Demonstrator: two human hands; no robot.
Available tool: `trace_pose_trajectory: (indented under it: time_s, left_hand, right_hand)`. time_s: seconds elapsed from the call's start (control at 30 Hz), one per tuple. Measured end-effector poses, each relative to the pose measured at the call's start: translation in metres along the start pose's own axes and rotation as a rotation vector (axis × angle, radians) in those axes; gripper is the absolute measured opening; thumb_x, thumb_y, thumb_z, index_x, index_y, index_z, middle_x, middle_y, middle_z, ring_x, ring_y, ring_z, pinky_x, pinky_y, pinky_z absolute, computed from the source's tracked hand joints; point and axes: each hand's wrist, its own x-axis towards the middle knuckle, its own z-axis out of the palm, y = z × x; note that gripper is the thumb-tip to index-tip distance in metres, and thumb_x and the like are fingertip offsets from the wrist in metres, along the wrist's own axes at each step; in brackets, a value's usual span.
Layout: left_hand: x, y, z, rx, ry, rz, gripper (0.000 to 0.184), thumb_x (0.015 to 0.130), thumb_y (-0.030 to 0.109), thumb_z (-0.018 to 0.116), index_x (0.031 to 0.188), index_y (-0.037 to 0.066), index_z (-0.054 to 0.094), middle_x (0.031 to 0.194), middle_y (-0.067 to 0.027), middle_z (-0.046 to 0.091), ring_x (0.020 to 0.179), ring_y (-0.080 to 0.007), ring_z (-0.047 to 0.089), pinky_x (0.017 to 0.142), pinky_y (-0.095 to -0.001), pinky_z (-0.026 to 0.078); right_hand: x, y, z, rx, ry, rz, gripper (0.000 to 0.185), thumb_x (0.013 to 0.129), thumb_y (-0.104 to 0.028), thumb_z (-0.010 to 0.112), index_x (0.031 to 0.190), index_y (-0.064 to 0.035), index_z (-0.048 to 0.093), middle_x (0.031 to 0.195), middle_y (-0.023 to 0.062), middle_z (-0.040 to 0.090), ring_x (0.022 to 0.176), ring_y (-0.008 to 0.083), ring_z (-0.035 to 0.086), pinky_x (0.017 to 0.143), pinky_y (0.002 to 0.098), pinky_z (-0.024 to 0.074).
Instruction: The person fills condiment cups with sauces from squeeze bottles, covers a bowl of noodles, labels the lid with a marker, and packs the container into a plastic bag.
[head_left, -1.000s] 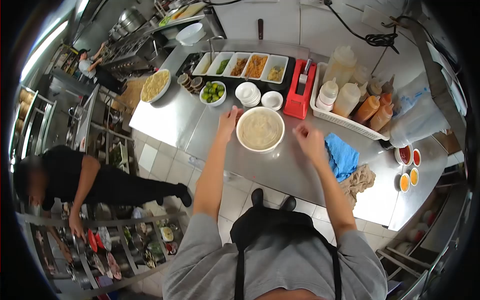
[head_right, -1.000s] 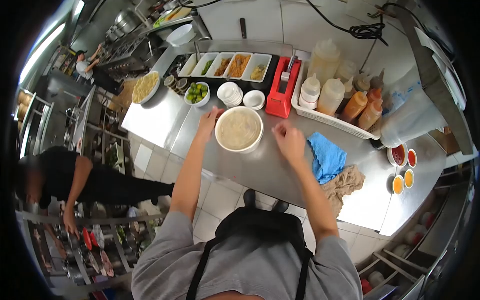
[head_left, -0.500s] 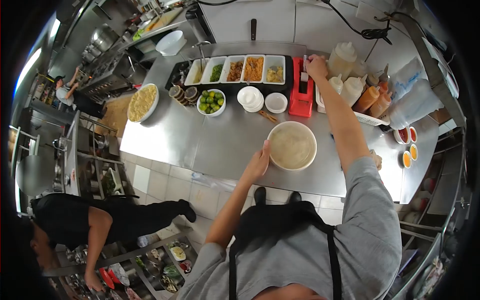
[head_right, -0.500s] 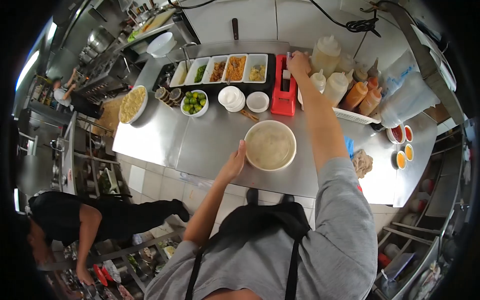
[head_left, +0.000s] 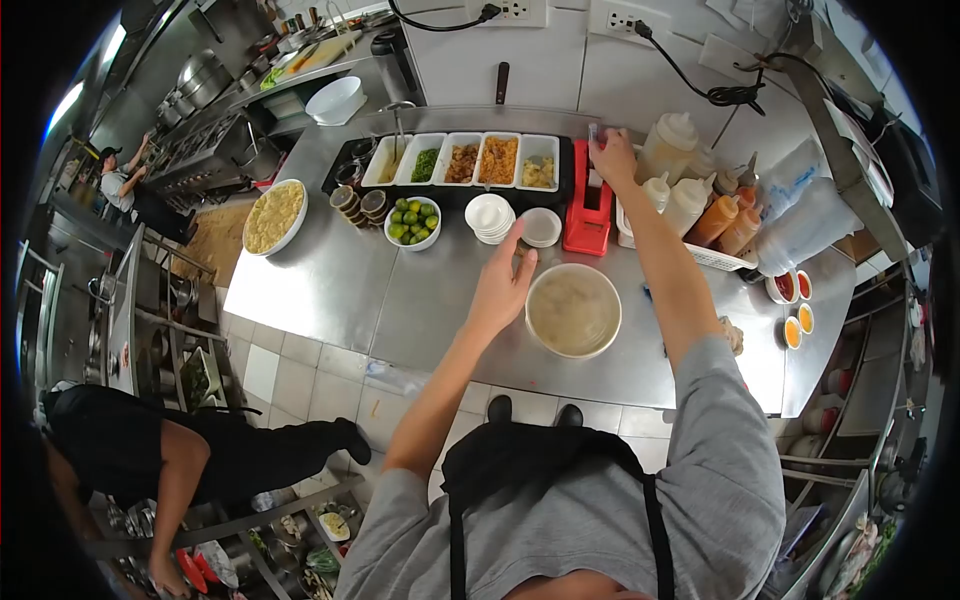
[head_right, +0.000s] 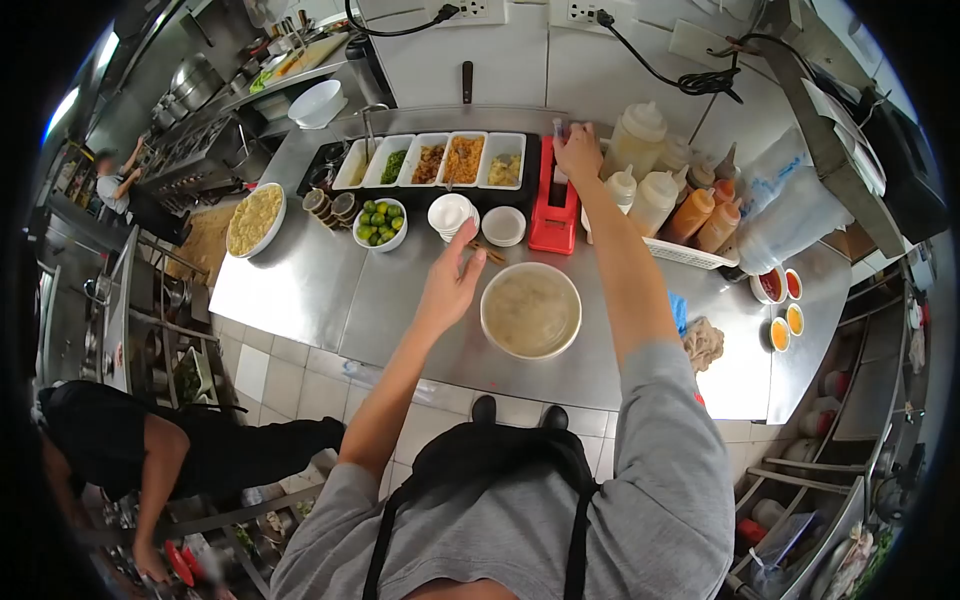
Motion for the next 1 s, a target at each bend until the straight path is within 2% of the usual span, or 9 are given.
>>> trace_pose_trajectory:
  time_s: [0.07,0.27,0.37,0.4,0.47,0.6,0.7,0.83,1.0]
  left_hand:
    - [0.010,0.012,0.002,-0.029,0.016,0.023,0.053,0.090,0.024,0.051,0.132,-0.001,0.032,0.126,-0.0215,0.047,0.115,-0.0332,0.048,0.094,-0.0365,0.038]
    - [0.059,0.026,0.012,0.417,0.347,0.556,0.061,0.089,0.026,0.052,0.135,0.001,0.023,0.116,-0.0238,0.053,0.110,-0.0365,0.050,0.089,-0.0404,0.041]
    - [0.042,0.066,0.001,0.369,-0.284,-0.024,0.059,0.091,0.027,0.047,0.134,-0.003,0.019,0.100,-0.0267,0.057,0.094,-0.0399,0.056,0.076,-0.0439,0.044]
    - [0.030,0.052,0.010,0.370,-0.279,0.047,0.049,0.092,0.026,0.043,0.125,-0.006,0.028,0.090,-0.0277,0.056,0.083,-0.0429,0.056,0.068,-0.0473,0.042]
    - [-0.004,0.031,0.023,0.243,-0.338,0.113,0.035,0.094,0.027,0.040,0.110,-0.004,0.036,0.083,-0.0190,0.059,0.075,-0.0351,0.059,0.065,-0.0417,0.044]
    - [-0.047,-0.003,0.003,-0.780,-0.998,-0.333,0.029,0.097,0.036,0.032,0.093,0.009,0.042,0.064,0.0008,0.041,0.054,-0.0108,0.043,0.053,-0.0257,0.039]
    - [-0.059,-0.042,-0.017,-1.185,-0.862,-0.463,0.032,0.096,0.040,0.031,0.088,0.011,0.044,0.060,0.0008,0.038,0.051,-0.0109,0.041,0.051,-0.0253,0.038]
    - [-0.043,-0.032,0.015,0.264,-0.041,-0.045,0.046,0.085,0.047,0.052,0.087,0.001,0.046,0.063,-0.0083,0.051,0.053,-0.0197,0.051,0.055,-0.0327,0.043]
    - [-0.049,-0.053,0.030,-0.041,0.000,-0.117,0.036,0.080,0.031,0.063,0.087,0.001,0.045,0.065,-0.0101,0.052,0.059,-0.0218,0.052,0.057,-0.0332,0.043]
  right_hand:
    - [-0.007,-0.021,-0.028,0.135,0.279,-0.210,0.026,0.079,-0.023,0.060,0.096,-0.0041,0.055,0.100,0.0137,0.053,0.089,0.0304,0.055,0.071,0.0402,0.0472]
    - [-0.071,-0.107,-0.132,0.920,-0.034,-0.140,0.023,0.080,-0.015,0.062,0.095,-0.0015,0.051,0.081,0.0050,0.053,0.067,0.0112,0.050,0.060,0.0267,0.0420]
    - [-0.130,-0.135,-0.158,1.348,-0.044,-0.080,0.022,0.082,-0.018,0.061,0.092,-0.0007,0.052,0.076,0.0032,0.053,0.064,0.0071,0.047,0.057,0.0258,0.0405]
    - [-0.140,-0.121,-0.148,1.148,-0.135,-0.124,0.021,0.083,-0.019,0.060,0.090,-0.0002,0.053,0.074,0.0039,0.054,0.065,0.0076,0.048,0.057,0.0255,0.0406]
    - [-0.165,-0.105,-0.144,0.779,-0.460,0.087,0.025,0.084,-0.023,0.057,0.078,0.0005,0.056,0.065,0.0034,0.054,0.062,0.0105,0.050,0.059,0.0263,0.0413]
    - [-0.212,-0.101,-0.118,1.034,-0.178,0.380,0.029,0.086,-0.026,0.056,0.067,-0.0041,0.057,0.057,-0.0004,0.048,0.052,0.0078,0.045,0.046,0.0241,0.0332]
    - [-0.173,-0.083,-0.158,1.218,0.027,0.555,0.031,0.085,-0.030,0.057,0.068,-0.0044,0.059,0.054,-0.0010,0.047,0.045,0.0075,0.040,0.042,0.0222,0.0281]
    - [-0.219,-0.085,-0.131,0.788,-0.182,0.196,0.034,0.076,-0.030,0.066,0.061,-0.0016,0.056,0.054,0.0024,0.055,0.046,0.0076,0.047,0.044,0.0261,0.0394]
    - [-0.234,-0.082,-0.114,0.647,-0.276,0.179,0.026,0.071,-0.022,0.068,0.062,-0.0002,0.056,0.051,0.0029,0.053,0.046,0.0065,0.047,0.043,0.0261,0.0386]
